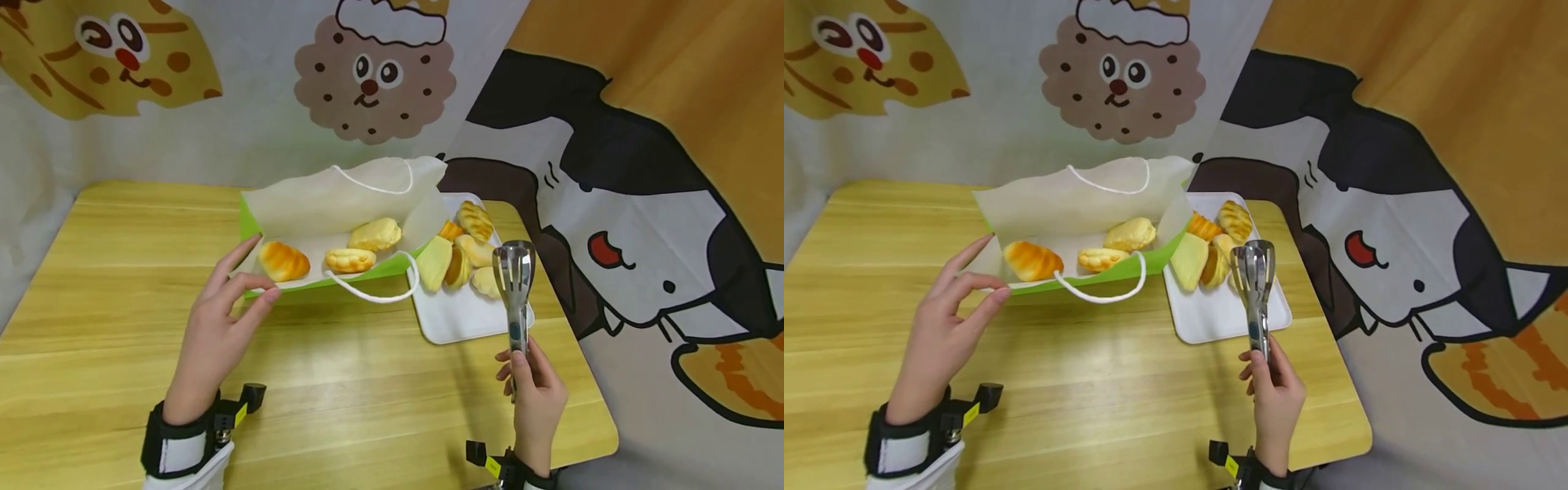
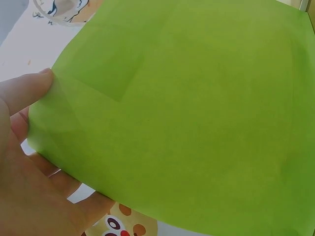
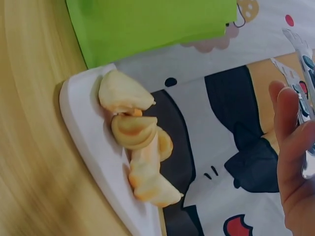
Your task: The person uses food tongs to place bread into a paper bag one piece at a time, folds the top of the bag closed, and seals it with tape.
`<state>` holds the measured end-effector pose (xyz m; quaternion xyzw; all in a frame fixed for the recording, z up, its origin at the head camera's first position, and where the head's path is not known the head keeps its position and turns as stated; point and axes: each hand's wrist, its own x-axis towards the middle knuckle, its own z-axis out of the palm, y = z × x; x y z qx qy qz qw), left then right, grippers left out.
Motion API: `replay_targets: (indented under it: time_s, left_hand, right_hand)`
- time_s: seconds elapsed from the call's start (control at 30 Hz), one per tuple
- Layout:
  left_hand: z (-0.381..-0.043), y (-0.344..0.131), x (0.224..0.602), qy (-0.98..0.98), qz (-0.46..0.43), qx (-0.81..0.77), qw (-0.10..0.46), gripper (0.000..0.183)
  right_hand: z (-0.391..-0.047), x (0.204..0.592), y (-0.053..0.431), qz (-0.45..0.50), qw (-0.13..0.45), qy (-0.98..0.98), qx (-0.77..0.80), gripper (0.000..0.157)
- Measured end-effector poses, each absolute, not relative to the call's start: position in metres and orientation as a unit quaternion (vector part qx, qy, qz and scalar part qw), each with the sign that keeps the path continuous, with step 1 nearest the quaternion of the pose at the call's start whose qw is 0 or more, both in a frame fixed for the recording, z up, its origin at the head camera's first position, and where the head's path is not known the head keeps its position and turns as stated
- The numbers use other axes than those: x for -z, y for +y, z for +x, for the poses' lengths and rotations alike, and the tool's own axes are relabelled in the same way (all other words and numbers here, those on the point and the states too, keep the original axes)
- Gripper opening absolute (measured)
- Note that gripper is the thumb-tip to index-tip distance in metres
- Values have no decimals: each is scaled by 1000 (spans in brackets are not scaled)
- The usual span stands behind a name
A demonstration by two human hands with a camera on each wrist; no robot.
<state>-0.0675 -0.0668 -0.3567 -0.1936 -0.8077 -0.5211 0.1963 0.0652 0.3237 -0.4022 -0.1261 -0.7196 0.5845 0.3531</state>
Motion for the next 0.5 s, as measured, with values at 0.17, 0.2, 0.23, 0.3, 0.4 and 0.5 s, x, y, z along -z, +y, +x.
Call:
replay_targets:
  time_s: [0.17, 0.2, 0.23, 0.3, 0.4, 0.5]
  left_hand:
    - [-67, -66, 358, -805, -196, 523, 203, 8]
    - [-67, -66, 358, -805, -196, 523, 203, 8]
    - [-67, -66, 358, -804, -196, 523, 203, 8]
    - [-66, -66, 357, -805, -194, 523, 203, 8]
    - [-67, -66, 357, -805, -193, 523, 202, 8]
    - [-67, -66, 357, -805, -194, 524, 202, 8]
  right_hand:
    - [64, 405, 328, -169, 330, -752, -545, 31]
    - [63, 407, 328, -174, 326, -758, -538, 31]
    - [62, 408, 329, -180, 321, -761, -534, 31]
    - [60, 410, 329, -191, 312, -770, -523, 30]
    - [58, 414, 329, -212, 299, -775, -514, 29]
    - [57, 417, 330, -229, 288, -781, -505, 28]
